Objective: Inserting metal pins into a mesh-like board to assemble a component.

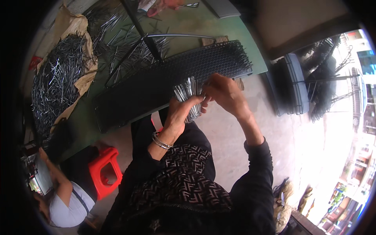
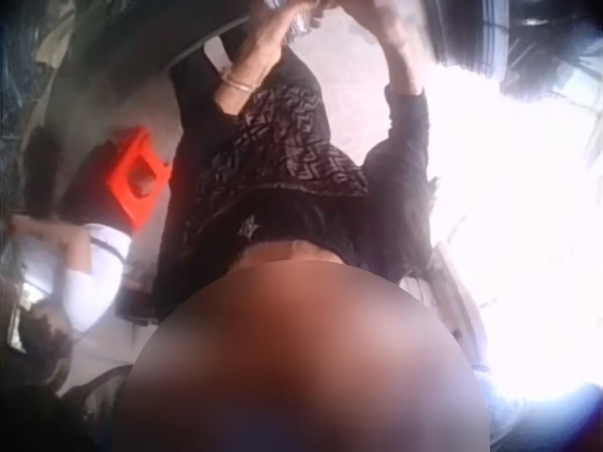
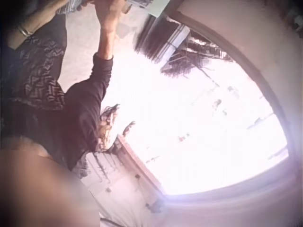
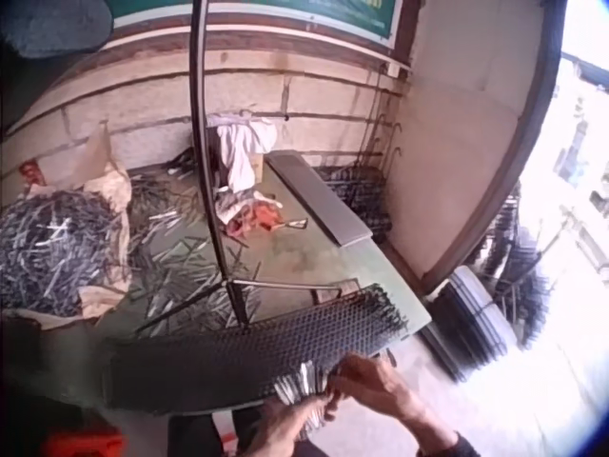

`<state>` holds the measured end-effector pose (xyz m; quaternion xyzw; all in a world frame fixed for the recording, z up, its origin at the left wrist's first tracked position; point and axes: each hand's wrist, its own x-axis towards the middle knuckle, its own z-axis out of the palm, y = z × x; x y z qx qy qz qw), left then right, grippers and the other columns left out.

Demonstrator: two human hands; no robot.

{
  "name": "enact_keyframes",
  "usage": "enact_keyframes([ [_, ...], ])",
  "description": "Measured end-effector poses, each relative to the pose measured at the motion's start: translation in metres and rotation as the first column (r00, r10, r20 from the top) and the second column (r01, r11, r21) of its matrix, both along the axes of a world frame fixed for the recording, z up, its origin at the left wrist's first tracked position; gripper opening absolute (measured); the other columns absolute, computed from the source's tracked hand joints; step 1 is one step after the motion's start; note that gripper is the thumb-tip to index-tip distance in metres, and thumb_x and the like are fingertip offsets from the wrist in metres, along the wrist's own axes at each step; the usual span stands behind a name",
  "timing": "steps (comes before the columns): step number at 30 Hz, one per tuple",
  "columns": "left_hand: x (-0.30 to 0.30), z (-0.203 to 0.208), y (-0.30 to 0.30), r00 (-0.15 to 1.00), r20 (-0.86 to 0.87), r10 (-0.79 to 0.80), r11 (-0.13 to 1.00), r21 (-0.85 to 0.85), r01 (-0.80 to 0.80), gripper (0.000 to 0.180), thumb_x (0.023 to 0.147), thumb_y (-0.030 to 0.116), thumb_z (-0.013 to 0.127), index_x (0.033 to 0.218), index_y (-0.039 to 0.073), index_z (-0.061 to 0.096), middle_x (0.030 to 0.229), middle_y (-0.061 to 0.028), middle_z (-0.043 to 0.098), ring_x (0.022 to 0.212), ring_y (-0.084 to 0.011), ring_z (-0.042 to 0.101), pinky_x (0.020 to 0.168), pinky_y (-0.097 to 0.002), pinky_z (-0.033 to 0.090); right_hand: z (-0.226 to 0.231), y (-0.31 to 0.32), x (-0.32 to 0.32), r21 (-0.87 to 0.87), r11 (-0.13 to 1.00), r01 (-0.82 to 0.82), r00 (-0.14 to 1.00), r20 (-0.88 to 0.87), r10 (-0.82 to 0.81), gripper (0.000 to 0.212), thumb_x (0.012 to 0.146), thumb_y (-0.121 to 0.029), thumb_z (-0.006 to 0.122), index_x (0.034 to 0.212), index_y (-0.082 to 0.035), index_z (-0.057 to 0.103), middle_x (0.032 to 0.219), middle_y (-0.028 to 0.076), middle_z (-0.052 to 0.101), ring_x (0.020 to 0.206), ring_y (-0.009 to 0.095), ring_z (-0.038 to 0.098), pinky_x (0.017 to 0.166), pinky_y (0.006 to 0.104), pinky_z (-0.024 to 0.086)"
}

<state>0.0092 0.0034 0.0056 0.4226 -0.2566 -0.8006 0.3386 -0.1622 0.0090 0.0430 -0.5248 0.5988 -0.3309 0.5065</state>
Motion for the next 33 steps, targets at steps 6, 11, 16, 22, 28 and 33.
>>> enact_keyframes([
  [6,0.002,-0.009,-0.002,0.999,-0.035,0.040,0.987,0.158,-0.034,0.023,0.082,0.011,0.069,0.098,-0.005,0.065,0.088,-0.0141,0.071,0.080,-0.0236,0.072,0.062,-0.0303,0.058,0.003,0.004,-0.014,-0.052,0.994,0.100,0.981,0.171,-0.090,0.013,0.094,-0.006,0.057,0.102,0.005,0.061,0.085,0.012,0.068,0.077,0.017,0.069,0.073,0.0285,0.056],
  [11,0.005,-0.014,0.001,0.985,-0.174,-0.011,0.979,0.200,0.046,0.027,0.088,0.019,0.066,0.106,0.000,0.061,0.101,-0.0181,0.069,0.093,-0.0316,0.070,0.076,-0.0448,0.060,0.006,-0.011,-0.044,-0.438,0.820,0.368,0.913,0.004,-0.407,0.016,0.097,-0.007,0.054,0.104,0.005,0.062,0.087,0.012,0.069,0.080,0.016,0.069,0.078,0.0293,0.056],
  [16,0.000,-0.008,0.001,0.960,-0.276,-0.040,0.963,0.246,0.111,0.024,0.089,0.020,0.065,0.104,0.003,0.059,0.104,-0.0175,0.067,0.094,-0.0320,0.069,0.076,-0.0477,0.060,-0.013,-0.044,-0.066,-0.700,0.595,0.395,0.670,-0.224,-0.708,0.016,0.095,-0.011,0.058,0.105,0.001,0.064,0.080,0.008,0.073,0.079,0.011,0.070,0.071,0.0228,0.052],
  [22,-0.001,-0.015,0.002,0.976,-0.211,-0.053,0.967,0.234,0.103,0.023,0.088,0.022,0.068,0.102,0.005,0.061,0.085,-0.0095,0.068,0.076,-0.0199,0.067,0.068,-0.0415,0.061,-0.040,-0.060,-0.081,-0.675,0.631,0.381,0.676,-0.262,-0.688,0.016,0.094,-0.012,0.059,0.103,-0.001,0.064,0.079,0.009,0.073,0.077,0.011,0.071,0.065,0.0229,0.052],
  [28,0.000,-0.012,0.003,0.985,-0.149,-0.084,0.976,0.189,0.112,0.022,0.088,0.022,0.069,0.101,0.006,0.062,0.084,-0.0091,0.069,0.072,-0.0159,0.066,0.062,-0.0348,0.059,-0.039,-0.064,-0.086,-0.602,0.713,0.359,0.715,-0.314,-0.625,0.015,0.093,-0.015,0.061,0.099,-0.003,0.067,0.080,0.008,0.071,0.074,0.014,0.069,0.067,0.0272,0.052],
  [33,0.000,-0.009,0.004,0.984,-0.153,-0.095,0.980,0.159,0.119,0.024,0.088,0.022,0.069,0.102,0.005,0.061,0.085,-0.0105,0.069,0.071,-0.0166,0.067,0.061,-0.0338,0.058,-0.045,-0.076,-0.093,-0.665,0.743,0.071,0.399,-0.664,-0.633,0.017,0.089,-0.026,0.067,0.102,-0.017,0.073,0.103,0.006,0.065,0.096,0.027,0.062,0.080,0.0387,0.049],
])
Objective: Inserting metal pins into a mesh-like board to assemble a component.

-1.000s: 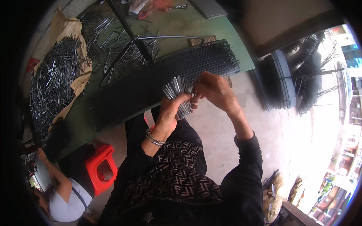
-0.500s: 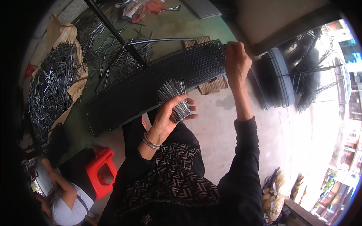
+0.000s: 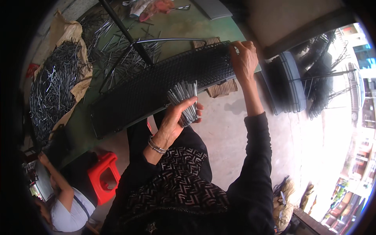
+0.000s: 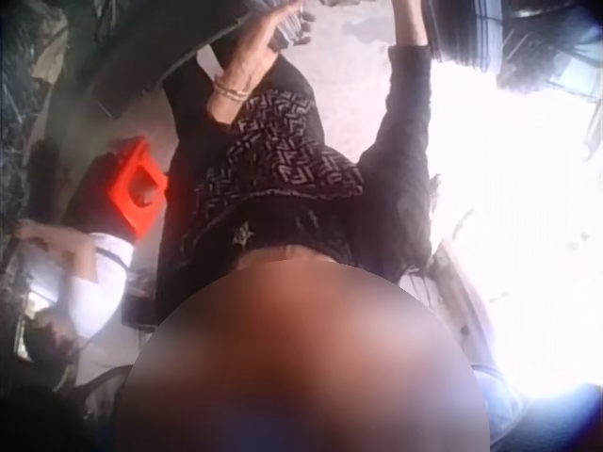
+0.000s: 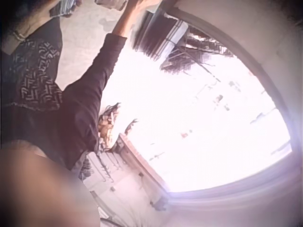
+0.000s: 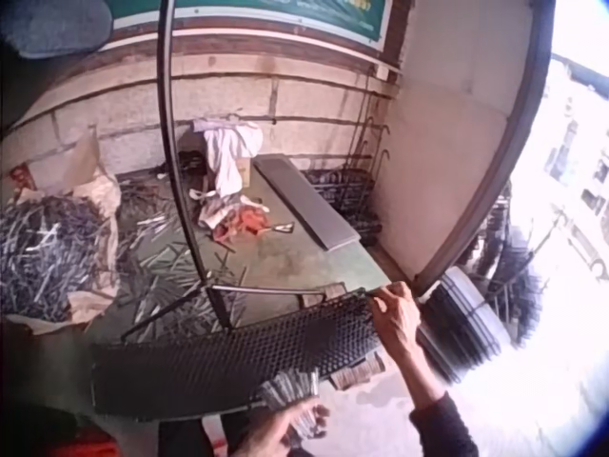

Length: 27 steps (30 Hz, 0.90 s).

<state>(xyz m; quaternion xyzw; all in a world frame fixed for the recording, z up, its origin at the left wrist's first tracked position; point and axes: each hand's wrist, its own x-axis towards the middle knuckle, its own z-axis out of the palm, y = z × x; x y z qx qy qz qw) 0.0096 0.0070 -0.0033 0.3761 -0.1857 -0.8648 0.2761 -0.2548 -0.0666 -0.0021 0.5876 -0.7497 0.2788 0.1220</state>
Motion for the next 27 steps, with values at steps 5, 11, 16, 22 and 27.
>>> enact_keyframes([
  [5,0.000,0.004,0.001,1.000,0.017,0.025,0.999,0.020,-0.026,0.023,0.088,0.022,0.069,0.101,0.004,0.062,0.084,-0.0104,0.069,0.072,-0.0170,0.067,0.061,-0.0334,0.058,-0.003,-0.001,0.011,0.070,0.997,0.033,0.969,-0.246,-0.015,0.024,0.090,-0.028,0.066,0.114,-0.023,0.072,0.109,0.008,0.063,0.101,0.027,0.060,0.084,0.0383,0.048],
  [11,0.001,0.002,0.001,0.999,0.020,0.030,0.999,-0.031,-0.030,0.024,0.087,0.023,0.069,0.101,0.005,0.063,0.083,-0.0084,0.069,0.072,-0.0162,0.068,0.061,-0.0315,0.057,0.032,0.044,0.050,0.094,0.968,-0.234,0.919,0.345,0.189,0.030,0.096,-0.026,0.063,0.120,-0.009,0.068,0.094,0.009,0.065,0.085,0.016,0.061,0.077,0.0316,0.050],
  [16,0.002,0.000,0.001,0.999,0.044,0.001,0.999,-0.040,0.000,0.024,0.087,0.023,0.069,0.102,0.006,0.064,0.083,-0.0061,0.069,0.071,-0.0150,0.068,0.059,-0.0288,0.054,0.049,0.082,0.082,0.123,0.738,-0.663,0.343,0.927,0.153,0.025,0.094,-0.021,0.066,0.107,0.001,0.067,0.079,0.005,0.066,0.071,0.009,0.061,0.063,0.0255,0.048],
  [22,-0.005,0.004,0.006,0.993,0.092,0.067,0.997,-0.041,-0.064,0.021,0.084,0.019,0.072,0.098,0.004,0.068,0.084,-0.0061,0.070,0.067,-0.0140,0.067,0.055,-0.0273,0.052,0.047,0.096,0.100,0.246,0.827,-0.506,0.492,0.869,0.042,0.015,0.091,-0.006,0.062,0.099,0.005,0.066,0.081,0.007,0.068,0.073,0.011,0.065,0.067,0.0248,0.052],
  [27,-0.004,0.005,0.006,0.989,0.132,0.063,0.998,-0.014,-0.061,0.022,0.083,0.018,0.072,0.100,0.004,0.068,0.086,-0.0062,0.070,0.069,-0.0151,0.068,0.055,-0.0277,0.053,0.043,0.097,0.105,0.201,0.874,-0.442,0.487,0.872,0.046,0.018,0.092,-0.007,0.057,0.102,0.006,0.066,0.077,0.010,0.068,0.068,0.013,0.068,0.062,0.0253,0.050],
])
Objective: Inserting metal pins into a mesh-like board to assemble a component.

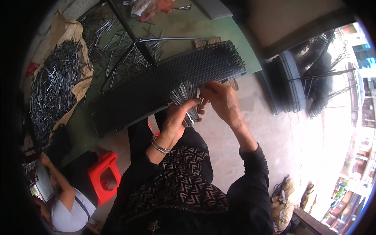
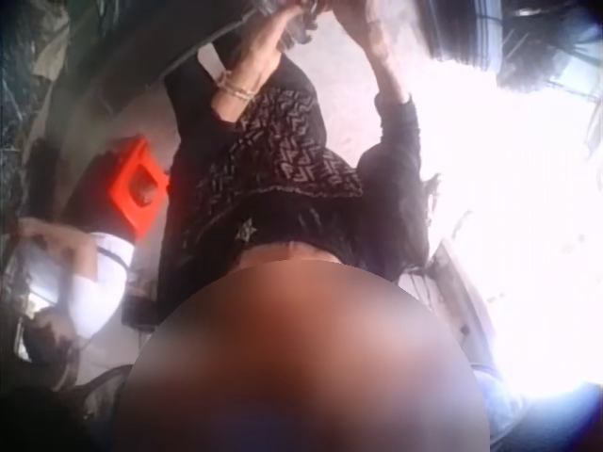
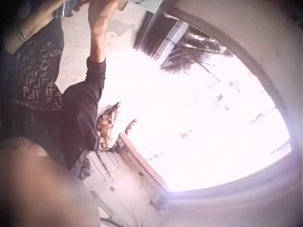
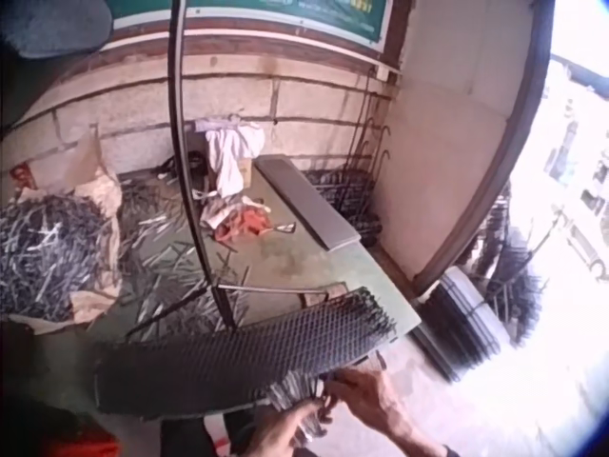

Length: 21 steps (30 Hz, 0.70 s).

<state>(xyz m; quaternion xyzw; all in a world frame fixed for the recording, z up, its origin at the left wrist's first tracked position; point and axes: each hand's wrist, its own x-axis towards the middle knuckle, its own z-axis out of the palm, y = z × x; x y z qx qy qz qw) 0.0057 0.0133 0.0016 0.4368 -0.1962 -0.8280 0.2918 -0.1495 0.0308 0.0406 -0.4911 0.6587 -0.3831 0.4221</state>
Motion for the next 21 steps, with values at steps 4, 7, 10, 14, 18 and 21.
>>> enact_keyframes([
  [4,0.001,0.000,-0.001,1.000,-0.012,-0.015,1.000,-0.007,0.014,0.022,0.083,0.018,0.071,0.099,0.004,0.068,0.086,-0.0068,0.070,0.071,-0.0164,0.070,0.056,-0.0277,0.054,-0.004,0.000,-0.002,-0.045,0.999,-0.008,0.999,-0.038,0.007,0.020,0.093,-0.007,0.058,0.106,0.006,0.066,0.078,0.009,0.068,0.069,0.011,0.066,0.063,0.0252,0.050],
  [7,0.002,-0.001,-0.002,0.999,-0.035,-0.026,1.000,-0.001,0.026,0.023,0.083,0.018,0.071,0.100,0.003,0.067,0.087,-0.0076,0.071,0.073,-0.0174,0.071,0.056,-0.0278,0.054,-0.008,0.000,-0.005,-0.117,0.993,0.013,1.000,0.018,-0.011,0.020,0.093,-0.007,0.059,0.107,0.006,0.066,0.079,0.007,0.067,0.070,0.010,0.063,0.063,0.0252,0.050],
  [10,0.002,-0.002,-0.001,0.998,-0.017,-0.057,0.998,0.001,0.057,0.024,0.084,0.018,0.070,0.102,0.003,0.067,0.088,-0.0088,0.071,0.074,-0.0180,0.072,0.057,-0.0275,0.054,-0.008,-0.002,-0.009,-0.096,0.995,-0.006,1.000,0.002,0.006,0.019,0.094,-0.007,0.059,0.106,0.006,0.066,0.080,0.008,0.067,0.071,0.010,0.063,0.064,0.0246,0.050],
  [14,0.003,0.000,-0.002,0.996,-0.017,-0.093,0.996,-0.019,0.093,0.026,0.086,0.021,0.069,0.106,0.004,0.065,0.093,-0.0104,0.071,0.081,-0.0204,0.071,0.062,-0.0303,0.055,-0.006,-0.006,-0.024,-0.100,0.995,-0.014,0.990,0.139,0.028,0.016,0.094,-0.007,0.059,0.103,0.006,0.065,0.081,0.008,0.067,0.073,0.011,0.065,0.068,0.0247,0.052],
  [18,0.008,-0.007,-0.002,0.983,-0.181,-0.024,0.999,0.034,0.030,0.028,0.089,0.023,0.067,0.109,0.006,0.060,0.103,-0.0143,0.069,0.092,-0.0258,0.070,0.072,-0.0372,0.058,0.005,-0.025,-0.047,-0.389,0.880,0.272,0.944,-0.071,-0.323,0.013,0.096,-0.005,0.056,0.100,0.004,0.064,0.081,0.008,0.069,0.076,0.013,0.068,0.073,0.0258,0.054],
  [21,0.009,-0.014,-0.002,0.976,-0.216,-0.011,0.997,0.067,0.025,0.026,0.090,0.023,0.066,0.108,0.006,0.059,0.102,-0.0142,0.068,0.093,-0.0265,0.069,0.076,-0.0421,0.060,0.009,-0.046,-0.073,-0.505,0.826,0.250,0.746,-0.443,-0.497,0.015,0.096,-0.009,0.057,0.103,0.001,0.064,0.081,0.008,0.071,0.077,0.013,0.070,0.073,0.0246,0.054],
])
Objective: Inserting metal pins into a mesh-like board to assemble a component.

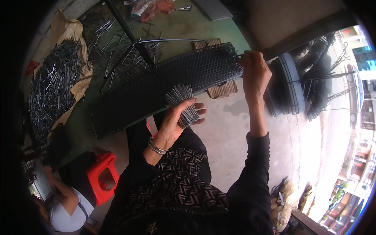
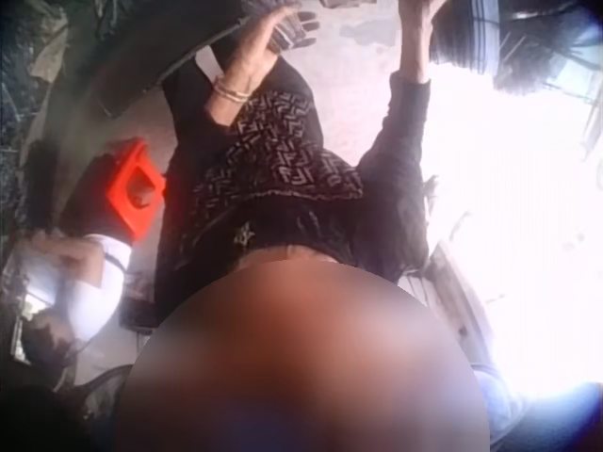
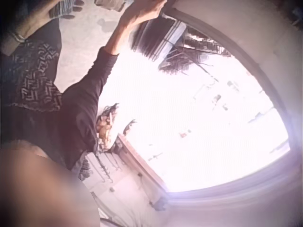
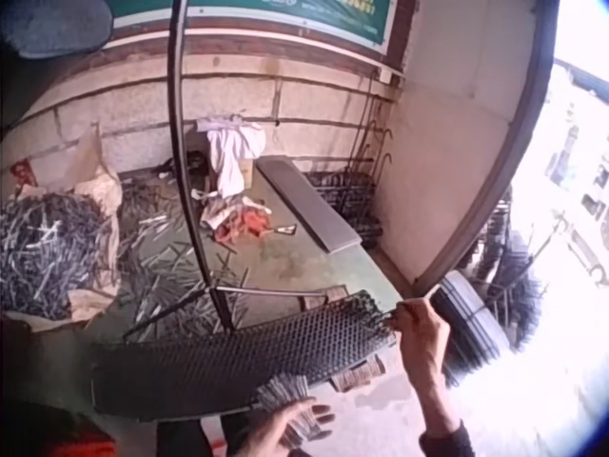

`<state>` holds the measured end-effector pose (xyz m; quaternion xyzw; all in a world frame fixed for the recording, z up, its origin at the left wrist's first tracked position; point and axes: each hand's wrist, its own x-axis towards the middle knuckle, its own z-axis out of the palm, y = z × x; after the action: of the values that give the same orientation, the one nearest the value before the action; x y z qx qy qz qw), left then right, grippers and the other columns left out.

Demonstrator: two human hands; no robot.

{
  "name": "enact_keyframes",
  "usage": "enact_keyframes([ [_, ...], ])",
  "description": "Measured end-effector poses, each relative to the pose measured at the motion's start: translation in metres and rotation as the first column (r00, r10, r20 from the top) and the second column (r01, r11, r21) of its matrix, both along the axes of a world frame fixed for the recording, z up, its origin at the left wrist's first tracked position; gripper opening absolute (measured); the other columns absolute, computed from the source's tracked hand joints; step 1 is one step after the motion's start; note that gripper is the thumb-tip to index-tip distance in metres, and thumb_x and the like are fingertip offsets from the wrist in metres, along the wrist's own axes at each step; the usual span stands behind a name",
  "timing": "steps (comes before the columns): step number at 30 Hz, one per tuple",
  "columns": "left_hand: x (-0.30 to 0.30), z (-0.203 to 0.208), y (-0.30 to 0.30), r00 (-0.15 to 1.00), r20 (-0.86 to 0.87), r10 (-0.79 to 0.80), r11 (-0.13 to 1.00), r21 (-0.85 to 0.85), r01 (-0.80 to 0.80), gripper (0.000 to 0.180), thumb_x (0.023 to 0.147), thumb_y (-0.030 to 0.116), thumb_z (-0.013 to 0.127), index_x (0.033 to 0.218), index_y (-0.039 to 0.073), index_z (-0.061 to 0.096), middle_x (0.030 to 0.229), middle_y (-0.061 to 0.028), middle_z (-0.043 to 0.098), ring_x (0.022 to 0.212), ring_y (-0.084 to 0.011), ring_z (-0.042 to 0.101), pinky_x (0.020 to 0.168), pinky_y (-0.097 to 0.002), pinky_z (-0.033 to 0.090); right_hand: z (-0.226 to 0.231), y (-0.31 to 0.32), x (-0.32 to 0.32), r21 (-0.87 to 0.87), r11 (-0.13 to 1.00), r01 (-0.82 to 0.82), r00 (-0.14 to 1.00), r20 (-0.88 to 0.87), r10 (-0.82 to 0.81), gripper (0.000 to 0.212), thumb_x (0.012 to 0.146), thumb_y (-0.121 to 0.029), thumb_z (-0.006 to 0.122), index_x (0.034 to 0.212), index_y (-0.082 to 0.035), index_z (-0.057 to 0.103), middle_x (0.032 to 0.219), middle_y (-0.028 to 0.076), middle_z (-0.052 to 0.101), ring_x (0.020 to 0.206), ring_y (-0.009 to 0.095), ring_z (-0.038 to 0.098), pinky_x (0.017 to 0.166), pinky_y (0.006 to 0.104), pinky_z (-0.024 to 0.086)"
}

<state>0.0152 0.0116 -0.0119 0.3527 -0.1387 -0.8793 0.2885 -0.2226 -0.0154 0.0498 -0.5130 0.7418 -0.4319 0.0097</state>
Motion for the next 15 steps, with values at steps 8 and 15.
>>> enact_keyframes([
  [8,-0.004,0.011,0.003,0.999,0.049,0.004,1.000,0.014,-0.005,0.024,0.085,0.020,0.072,0.100,0.004,0.063,0.087,-0.0110,0.071,0.074,-0.0170,0.068,0.064,-0.0337,0.060,-0.033,-0.029,-0.038,-0.062,0.998,-0.030,0.997,-0.074,0.026,0.015,0.095,-0.010,0.058,0.101,0.002,0.065,0.080,0.009,0.071,0.077,0.013,0.070,0.069,0.0255,0.054],
  [15,-0.002,0.013,0.004,0.997,0.075,-0.002,1.000,-0.025,0.004,0.025,0.086,0.022,0.071,0.101,0.004,0.064,0.086,-0.0114,0.071,0.070,-0.0155,0.067,0.058,-0.0293,0.056,-0.037,-0.032,-0.038,0.029,0.999,-0.022,0.999,0.026,0.021,0.018,0.093,-0.015,0.061,0.099,0.000,0.067,0.077,0.008,0.071,0.074,0.013,0.069,0.070,0.0251,0.052],
])
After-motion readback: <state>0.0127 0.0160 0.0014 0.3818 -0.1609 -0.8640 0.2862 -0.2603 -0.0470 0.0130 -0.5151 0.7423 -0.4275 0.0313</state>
